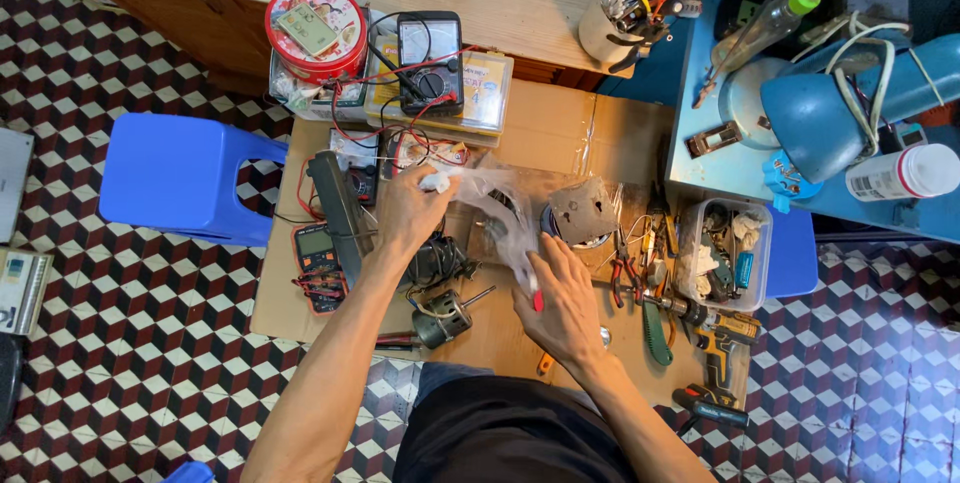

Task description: The person disassembles a small electric motor using a cordless drill and pliers. They remove screws, separate the motor housing, and handle internal components and wires. The person also retrieves a small part from a plastic bag and places it on the workbench.

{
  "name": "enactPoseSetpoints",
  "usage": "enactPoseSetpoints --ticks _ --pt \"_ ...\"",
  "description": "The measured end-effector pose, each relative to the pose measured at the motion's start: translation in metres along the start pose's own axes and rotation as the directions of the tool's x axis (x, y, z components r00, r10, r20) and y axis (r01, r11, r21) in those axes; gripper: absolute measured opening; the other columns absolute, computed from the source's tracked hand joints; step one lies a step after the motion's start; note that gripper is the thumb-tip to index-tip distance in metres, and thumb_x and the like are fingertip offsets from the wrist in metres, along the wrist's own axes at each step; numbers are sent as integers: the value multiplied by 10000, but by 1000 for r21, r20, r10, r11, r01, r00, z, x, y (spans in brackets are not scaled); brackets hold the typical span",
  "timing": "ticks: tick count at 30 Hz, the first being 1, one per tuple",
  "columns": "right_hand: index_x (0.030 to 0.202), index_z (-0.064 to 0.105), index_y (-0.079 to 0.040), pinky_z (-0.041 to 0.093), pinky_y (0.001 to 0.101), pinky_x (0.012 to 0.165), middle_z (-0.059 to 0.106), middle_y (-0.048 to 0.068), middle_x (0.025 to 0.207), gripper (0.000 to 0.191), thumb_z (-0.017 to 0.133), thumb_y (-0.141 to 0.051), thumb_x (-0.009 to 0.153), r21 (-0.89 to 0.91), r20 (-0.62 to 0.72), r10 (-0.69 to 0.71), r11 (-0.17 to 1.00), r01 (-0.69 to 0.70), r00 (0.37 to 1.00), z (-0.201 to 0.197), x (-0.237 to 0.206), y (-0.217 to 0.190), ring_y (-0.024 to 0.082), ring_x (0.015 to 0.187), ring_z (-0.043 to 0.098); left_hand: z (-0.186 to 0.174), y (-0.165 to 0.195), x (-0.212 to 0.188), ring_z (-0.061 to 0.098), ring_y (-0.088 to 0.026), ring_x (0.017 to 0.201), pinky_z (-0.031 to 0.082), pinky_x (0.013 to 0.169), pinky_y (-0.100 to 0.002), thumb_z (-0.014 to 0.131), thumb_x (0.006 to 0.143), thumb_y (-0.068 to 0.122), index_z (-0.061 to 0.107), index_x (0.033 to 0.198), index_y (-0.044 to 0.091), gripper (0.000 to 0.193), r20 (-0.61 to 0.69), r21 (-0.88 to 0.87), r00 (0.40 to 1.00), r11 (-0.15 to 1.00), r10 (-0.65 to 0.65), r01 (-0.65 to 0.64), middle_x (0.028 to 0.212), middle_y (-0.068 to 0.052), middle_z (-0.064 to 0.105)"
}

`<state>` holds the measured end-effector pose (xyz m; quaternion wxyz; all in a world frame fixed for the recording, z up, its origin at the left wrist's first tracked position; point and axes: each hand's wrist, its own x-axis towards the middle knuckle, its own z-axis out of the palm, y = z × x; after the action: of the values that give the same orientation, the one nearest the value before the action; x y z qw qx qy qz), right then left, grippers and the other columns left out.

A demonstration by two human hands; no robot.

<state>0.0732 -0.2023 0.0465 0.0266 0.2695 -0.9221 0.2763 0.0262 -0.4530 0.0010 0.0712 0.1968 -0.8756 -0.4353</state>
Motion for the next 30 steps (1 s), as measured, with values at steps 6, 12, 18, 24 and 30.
enactPoseSetpoints --ticks 6,12,18,24,30 --pt "1256 636 -22 535 432 1011 698 197 1215 291 597 -184 1017 402 -34 64 914 -45 997 34 52 3 368 1161 661 22 15 -10 670 -153 765 521 691 -311 740 874 365 752 932 34 336 -25 -271 999 961 47 -52 815 -52 704" --pt "1368 494 -43 563 545 828 702 263 1075 473 587 -306 986 -146 458 265 964 -223 848 77 90 32 451 921 700 4 27 7 525 -81 629 401 572 -264 685 930 414 794 945 90 342 38 -448 971 864 -237 229 691 23 604" --pt "1565 307 -56 569 555 734 563 315 1331 1012 779 -296 703 -284 413 296 941 -187 861 62 91 40 457 922 691 -8 -2 15 386 -85 577 288 523 -273 661 929 434 777 1102 93 400 153 -699 927 625 -343 347 725 66 541" --pt "1358 554 -2 538 486 916 685 240 1191 548 698 -291 915 59 280 57 995 -77 958 54 77 40 402 1088 669 -9 -18 -28 536 -135 711 397 633 -282 583 981 564 664 1236 -9 632 276 -750 834 435 -479 498 880 -71 600" --pt "1335 627 -32 499 433 1012 640 196 1337 388 626 -116 956 387 63 111 913 -127 992 26 26 18 359 1222 622 17 4 -83 598 -168 929 461 772 -297 508 980 486 584 1380 35 607 536 -844 816 -127 -215 521 1144 -91 695"
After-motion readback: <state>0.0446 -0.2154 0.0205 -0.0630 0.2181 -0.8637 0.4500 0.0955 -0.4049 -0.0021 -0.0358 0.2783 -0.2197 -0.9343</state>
